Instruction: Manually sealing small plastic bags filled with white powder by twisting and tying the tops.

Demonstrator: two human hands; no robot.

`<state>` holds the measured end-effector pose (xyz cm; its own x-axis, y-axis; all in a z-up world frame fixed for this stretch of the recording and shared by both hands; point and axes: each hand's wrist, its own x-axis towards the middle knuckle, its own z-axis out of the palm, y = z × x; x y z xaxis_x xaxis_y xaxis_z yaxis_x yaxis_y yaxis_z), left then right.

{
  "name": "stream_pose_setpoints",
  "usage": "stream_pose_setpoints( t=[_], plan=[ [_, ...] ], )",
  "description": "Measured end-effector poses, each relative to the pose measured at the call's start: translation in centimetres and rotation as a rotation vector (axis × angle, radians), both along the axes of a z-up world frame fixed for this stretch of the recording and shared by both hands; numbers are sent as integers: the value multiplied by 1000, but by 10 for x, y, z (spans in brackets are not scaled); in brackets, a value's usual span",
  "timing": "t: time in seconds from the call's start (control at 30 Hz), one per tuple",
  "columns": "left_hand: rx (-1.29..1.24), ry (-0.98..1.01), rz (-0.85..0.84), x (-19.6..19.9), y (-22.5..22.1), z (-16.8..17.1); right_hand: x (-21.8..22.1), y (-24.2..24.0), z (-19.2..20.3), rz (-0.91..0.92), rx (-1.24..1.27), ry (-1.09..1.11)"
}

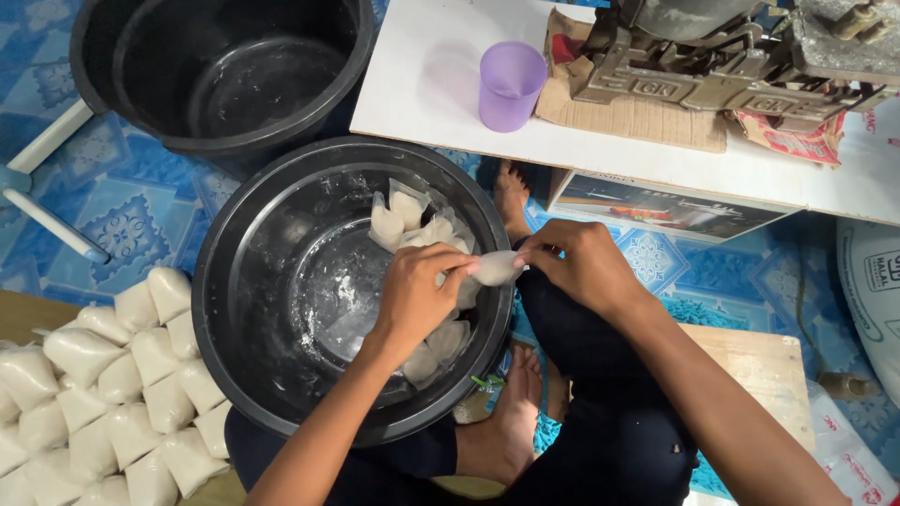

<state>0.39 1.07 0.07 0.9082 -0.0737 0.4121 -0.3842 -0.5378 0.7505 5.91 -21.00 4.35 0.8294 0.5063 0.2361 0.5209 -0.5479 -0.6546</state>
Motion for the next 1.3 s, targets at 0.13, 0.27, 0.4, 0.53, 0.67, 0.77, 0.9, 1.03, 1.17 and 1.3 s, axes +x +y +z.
stream_pose_setpoints(
  t=[0.13,0.27,0.4,0.53,0.67,0.77,0.9,1.03,1.17,1.3],
  plan=[
    [150,-50,-20,0,4,14,2,-1,-9,-4,-8,-26],
    [226,11,-93,-2,6,47,1,1,-9,5,14,-49],
    [604,362,-206,8,-10,92,2,2,-11,28,-36,-64],
    [855,622,-225,49,-40,36,4,5,-20,37,-86,-87],
    [1037,821,-307,90,-53,-18,7,5,-33,47,-164,-132],
    [1187,1104,-434,108,-60,-18,9,5,-36,58,-157,-118],
    [1377,1150,-559,98,-67,-3,11,6,-35,58,-118,-76],
    [1336,1065,-560,107,-64,-30,12,5,-37,71,-105,-70],
    [1337,999,-634,101,-61,-19,11,4,-27,81,-146,-44],
    [1445,903,-619,76,-56,31,8,4,-28,107,-286,34]
  ],
)
